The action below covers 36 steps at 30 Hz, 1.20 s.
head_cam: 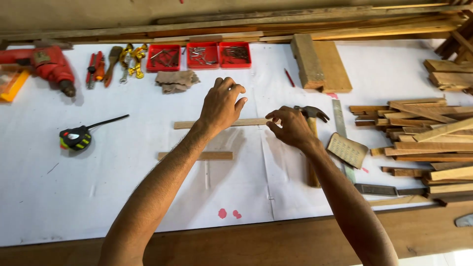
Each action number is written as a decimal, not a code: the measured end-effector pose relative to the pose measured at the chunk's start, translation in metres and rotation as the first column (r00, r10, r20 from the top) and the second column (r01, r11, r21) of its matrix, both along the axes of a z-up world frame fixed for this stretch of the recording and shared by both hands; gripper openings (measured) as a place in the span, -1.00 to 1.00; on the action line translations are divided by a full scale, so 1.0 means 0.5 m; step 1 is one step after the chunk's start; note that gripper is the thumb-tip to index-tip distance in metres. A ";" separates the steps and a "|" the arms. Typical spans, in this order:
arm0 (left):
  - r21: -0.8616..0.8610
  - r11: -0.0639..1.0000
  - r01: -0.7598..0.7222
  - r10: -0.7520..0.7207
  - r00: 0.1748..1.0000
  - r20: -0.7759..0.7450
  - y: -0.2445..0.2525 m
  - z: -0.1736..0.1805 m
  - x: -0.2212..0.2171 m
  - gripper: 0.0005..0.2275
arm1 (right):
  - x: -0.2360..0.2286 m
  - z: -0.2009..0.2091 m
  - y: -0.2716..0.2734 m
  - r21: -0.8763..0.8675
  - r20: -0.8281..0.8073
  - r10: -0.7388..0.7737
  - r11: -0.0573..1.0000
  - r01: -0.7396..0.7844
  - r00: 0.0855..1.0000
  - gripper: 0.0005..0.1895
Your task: Measure, mark, and sand wooden strips on a workbench using a tape measure, pencil, and sanding block.
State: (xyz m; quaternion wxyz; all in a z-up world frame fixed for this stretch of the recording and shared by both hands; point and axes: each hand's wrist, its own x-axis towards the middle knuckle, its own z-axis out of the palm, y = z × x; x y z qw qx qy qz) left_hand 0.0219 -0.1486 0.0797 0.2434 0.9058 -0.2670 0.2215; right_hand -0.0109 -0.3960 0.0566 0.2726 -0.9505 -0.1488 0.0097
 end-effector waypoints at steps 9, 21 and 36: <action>0.226 0.971 -0.080 0.173 0.887 -0.428 0.196 -0.110 -0.009 -0.66 | 0.040 -0.057 0.132 -0.246 -0.043 0.027 0.969 -0.037 0.999 -0.76; 0.325 0.939 -0.109 0.238 0.889 -0.391 0.305 -0.130 -0.010 -0.78 | 0.101 -0.081 0.218 -0.280 0.085 0.202 0.945 -0.171 0.976 -0.84; -0.168 0.985 -0.040 -0.094 0.691 -0.717 0.250 -0.066 -0.072 -0.58 | 0.185 -0.091 0.212 0.038 0.321 0.327 0.933 -0.357 0.889 -0.77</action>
